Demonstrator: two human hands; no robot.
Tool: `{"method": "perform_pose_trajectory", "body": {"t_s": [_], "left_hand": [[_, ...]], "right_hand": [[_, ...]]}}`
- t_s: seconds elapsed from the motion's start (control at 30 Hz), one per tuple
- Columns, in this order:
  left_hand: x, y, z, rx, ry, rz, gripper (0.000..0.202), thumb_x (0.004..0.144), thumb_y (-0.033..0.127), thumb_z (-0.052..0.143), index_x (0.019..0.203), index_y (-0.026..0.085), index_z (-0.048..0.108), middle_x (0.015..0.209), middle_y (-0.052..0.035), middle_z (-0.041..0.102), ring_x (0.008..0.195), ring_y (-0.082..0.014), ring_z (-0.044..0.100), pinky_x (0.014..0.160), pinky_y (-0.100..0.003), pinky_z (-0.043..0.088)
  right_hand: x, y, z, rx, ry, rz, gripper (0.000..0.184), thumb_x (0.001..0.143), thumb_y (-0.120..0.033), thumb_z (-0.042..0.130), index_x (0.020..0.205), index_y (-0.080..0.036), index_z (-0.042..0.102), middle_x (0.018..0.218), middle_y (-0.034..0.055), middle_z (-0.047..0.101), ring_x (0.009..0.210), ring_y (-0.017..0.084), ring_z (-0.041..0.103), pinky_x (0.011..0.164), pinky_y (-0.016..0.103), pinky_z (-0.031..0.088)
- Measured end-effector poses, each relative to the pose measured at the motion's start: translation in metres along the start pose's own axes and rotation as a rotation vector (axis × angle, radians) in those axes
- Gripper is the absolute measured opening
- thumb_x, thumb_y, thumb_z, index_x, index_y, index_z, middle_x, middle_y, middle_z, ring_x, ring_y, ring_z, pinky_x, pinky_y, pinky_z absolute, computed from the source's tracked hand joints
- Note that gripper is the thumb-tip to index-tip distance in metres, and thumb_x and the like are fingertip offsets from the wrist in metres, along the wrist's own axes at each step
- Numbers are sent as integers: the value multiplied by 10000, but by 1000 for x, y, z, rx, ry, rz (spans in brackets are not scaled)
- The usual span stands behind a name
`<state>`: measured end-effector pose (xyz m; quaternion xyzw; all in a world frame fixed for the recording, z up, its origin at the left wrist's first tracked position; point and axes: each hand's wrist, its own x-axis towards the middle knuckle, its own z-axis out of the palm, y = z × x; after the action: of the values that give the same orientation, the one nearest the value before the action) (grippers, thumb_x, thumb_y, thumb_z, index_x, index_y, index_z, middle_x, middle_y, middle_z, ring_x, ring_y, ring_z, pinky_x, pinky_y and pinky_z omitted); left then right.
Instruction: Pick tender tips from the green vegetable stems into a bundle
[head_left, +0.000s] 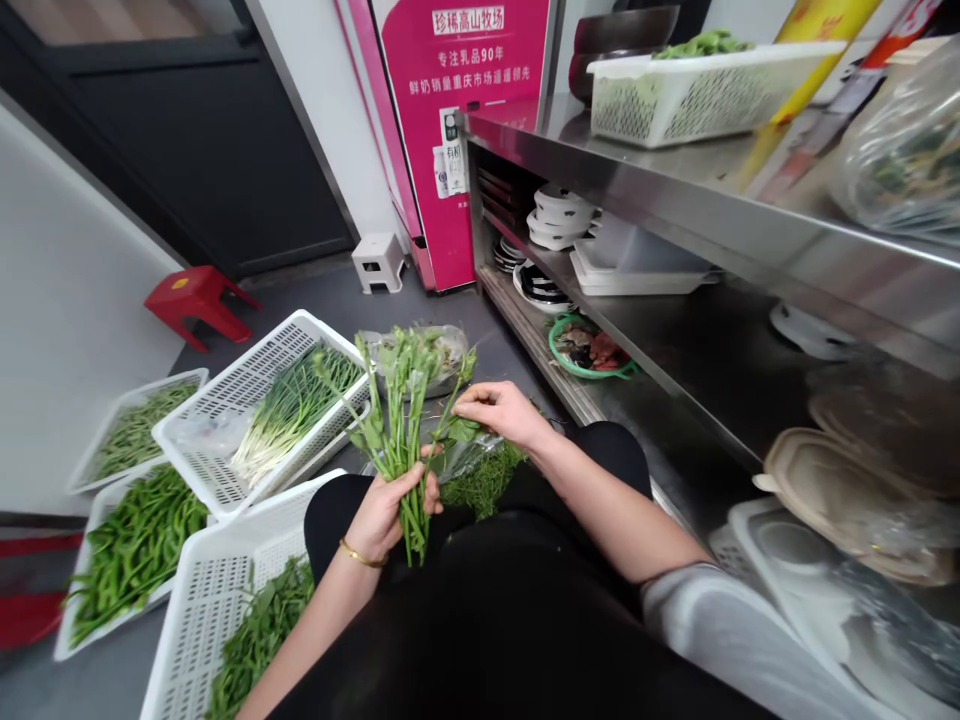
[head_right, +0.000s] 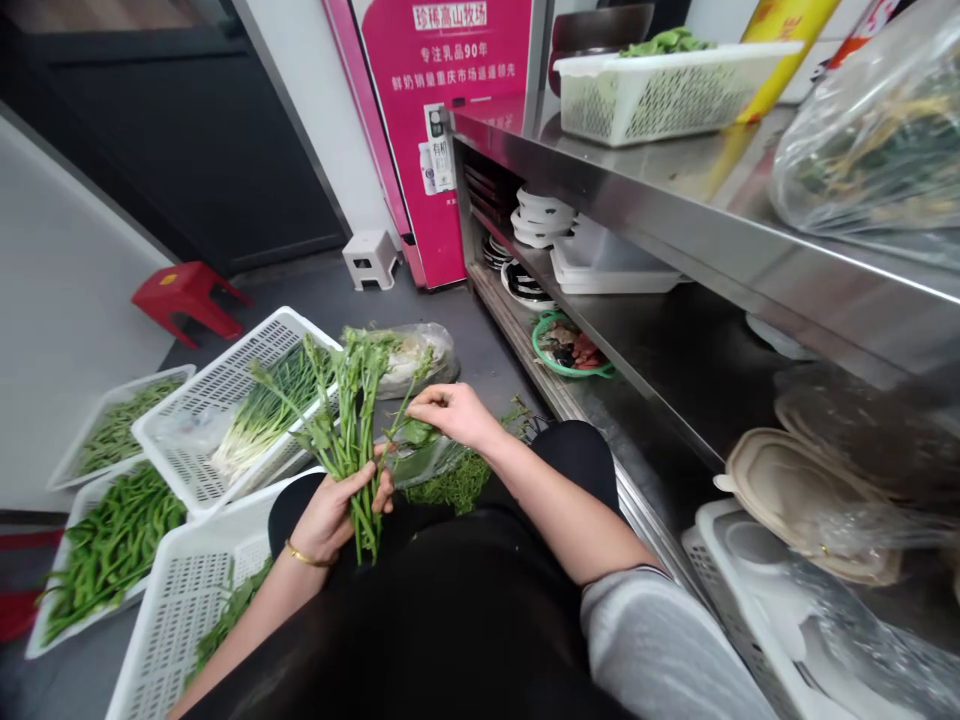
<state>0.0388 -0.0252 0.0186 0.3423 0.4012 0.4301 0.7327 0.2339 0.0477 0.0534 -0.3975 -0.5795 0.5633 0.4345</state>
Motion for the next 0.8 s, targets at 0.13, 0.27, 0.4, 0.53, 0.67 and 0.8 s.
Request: {"method": "perform_pose_trajectory", "body": {"t_s": [0.13,0.27,0.4,0.53,0.67,0.8], "left_hand": [[1,0,-4,56,66,41,239,756,247,636,951,117,592,610,-12,606,396,-82,474,450,-266,471],[0,0,-4,96,118,43,205,718,239,672,862,110,603,577,0,588,406,-82,481,422,-238,457],[-7,4,-1,170,141,70,209,717,254,672,854,112,603,563,1,579,404,-77,466,414,-231,449],[-15,5,1,249,138,76,201,718,273,668,837,126,600,553,11,569,399,-70,451,429,-232,454],[-19,3,3,332,138,82,210,729,295,658,850,135,598,557,14,566,407,-70,452,448,-231,456],[-23,6,2,419,143,99,219,737,312,650,857,136,599,559,18,560,412,-70,448,450,-222,440]], "right_hand": [[-8,14,-4,-97,-27,45,313,707,-405,616,746,-96,653,470,-46,459,400,50,343,415,196,272],[-24,4,-21,-421,-52,-105,261,766,-361,587,793,-112,660,599,-4,560,523,78,461,520,204,360],[-60,-39,-50,-828,56,-408,134,811,-255,561,842,-160,651,787,40,618,699,115,547,662,242,415],[-74,-76,-68,-835,273,-690,138,825,-234,549,915,-186,643,862,64,625,804,146,566,737,283,451],[-44,-78,-70,-935,-46,-669,199,852,-268,512,959,-187,658,944,72,640,920,168,563,832,316,428],[-18,-64,-71,-877,-471,-359,226,852,-270,499,896,-139,678,853,50,672,783,127,597,728,234,427]]}}
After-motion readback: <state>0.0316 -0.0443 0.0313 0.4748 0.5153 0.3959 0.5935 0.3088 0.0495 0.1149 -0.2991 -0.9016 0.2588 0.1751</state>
